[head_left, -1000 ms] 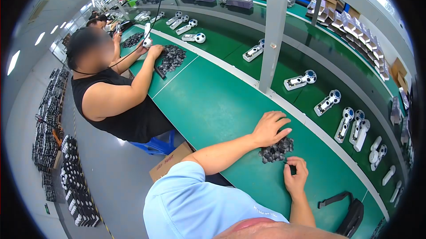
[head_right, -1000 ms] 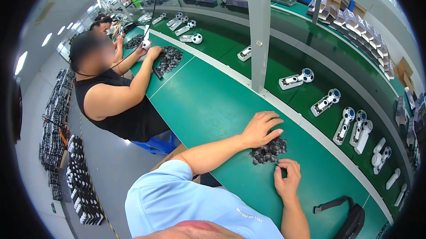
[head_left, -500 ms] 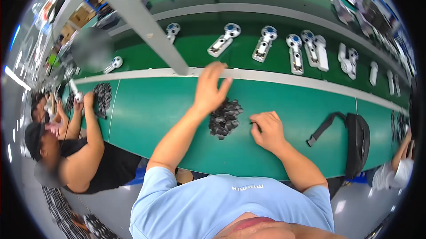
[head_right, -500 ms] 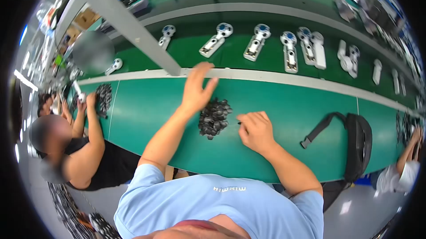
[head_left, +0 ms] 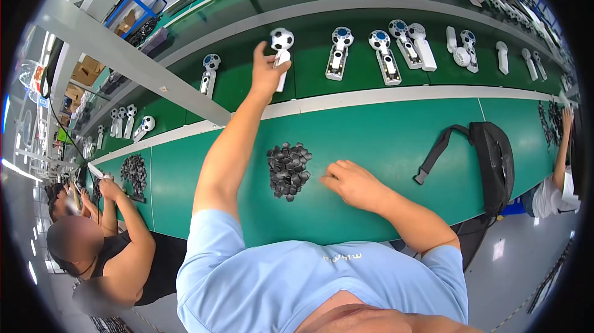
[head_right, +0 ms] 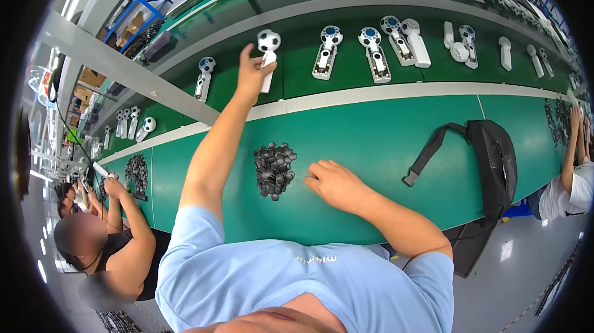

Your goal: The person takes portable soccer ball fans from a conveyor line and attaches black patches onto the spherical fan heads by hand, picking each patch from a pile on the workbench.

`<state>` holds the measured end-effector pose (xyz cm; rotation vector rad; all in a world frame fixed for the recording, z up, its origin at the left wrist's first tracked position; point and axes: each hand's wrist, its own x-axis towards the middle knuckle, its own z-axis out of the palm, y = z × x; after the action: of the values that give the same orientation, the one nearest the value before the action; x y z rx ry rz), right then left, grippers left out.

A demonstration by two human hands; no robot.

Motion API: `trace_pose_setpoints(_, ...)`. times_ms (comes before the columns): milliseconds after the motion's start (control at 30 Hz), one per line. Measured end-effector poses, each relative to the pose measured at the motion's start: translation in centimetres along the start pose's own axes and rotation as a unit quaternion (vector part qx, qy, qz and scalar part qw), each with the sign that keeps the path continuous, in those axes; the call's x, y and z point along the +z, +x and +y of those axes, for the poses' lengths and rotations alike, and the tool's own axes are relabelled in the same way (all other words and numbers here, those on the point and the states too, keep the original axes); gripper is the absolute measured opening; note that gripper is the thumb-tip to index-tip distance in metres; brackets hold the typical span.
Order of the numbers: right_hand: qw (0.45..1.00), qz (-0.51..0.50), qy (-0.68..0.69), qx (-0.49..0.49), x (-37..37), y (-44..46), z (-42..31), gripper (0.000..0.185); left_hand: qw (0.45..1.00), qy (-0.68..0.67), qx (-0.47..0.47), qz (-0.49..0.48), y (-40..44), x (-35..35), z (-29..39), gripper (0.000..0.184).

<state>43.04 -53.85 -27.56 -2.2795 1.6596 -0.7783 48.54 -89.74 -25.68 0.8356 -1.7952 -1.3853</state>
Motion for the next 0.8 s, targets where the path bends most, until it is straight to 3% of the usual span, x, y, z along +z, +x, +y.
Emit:
trace_pose_setpoints(33,1.000,-0.002,0.003,0.001,0.2,0.2,0.2,0.025,1.000,0.001,-0.004,0.000,-2.3,-0.4,2.1,0.095)
trace_pose_setpoints(100,1.000,0.016,0.009,-0.013,0.9,0.8,0.6,0.025,0.986,-0.163,-0.036,-0.024,-8.1,-1.5,5.8,0.108)
trace_pose_setpoints(233,0.999,0.034,0.026,-0.005,1.9,2.2,0.0,0.022,0.967,-0.248,-0.031,-0.046,-15.0,-3.6,6.6,0.105)
trace_pose_setpoints(400,0.994,0.094,0.046,0.030,3.3,3.7,-1.6,0.020,0.975,-0.192,-0.107,-0.012,-12.7,-7.6,4.4,0.103)
trace_pose_setpoints(533,0.990,0.126,0.053,0.032,4.3,4.4,-1.6,0.018,0.990,-0.081,-0.091,-0.074,-5.0,-8.2,0.8,0.103)
trace_pose_setpoints(567,0.988,0.138,0.047,0.045,4.5,4.4,-1.5,0.018,0.986,0.168,0.014,-0.009,-2.9,-7.9,0.0,0.102)
trace_pose_setpoints(600,0.991,0.125,0.037,0.040,4.9,4.5,-1.4,0.017,0.907,0.398,0.126,0.061,-1.2,-7.6,-0.8,0.102)
trace_pose_setpoints(633,0.993,0.111,0.028,0.036,5.2,4.8,-1.5,0.016,0.907,0.394,0.137,0.048,0.0,-7.6,-1.5,0.102)
trace_pose_setpoints(700,0.993,0.108,0.014,0.041,5.4,5.1,-1.5,0.015,0.889,0.455,0.006,0.052,2.3,-6.8,-1.7,0.089)
trace_pose_setpoints(733,0.994,0.105,0.021,0.034,5.6,5.1,-1.7,0.015,0.890,0.454,0.020,0.042,3.0,-5.4,-1.6,0.089)
trace_pose_setpoints(800,0.994,0.098,0.041,0.019,5.9,5.4,-1.5,0.016,0.823,0.555,-0.008,0.120,2.7,-2.9,-2.2,0.084)
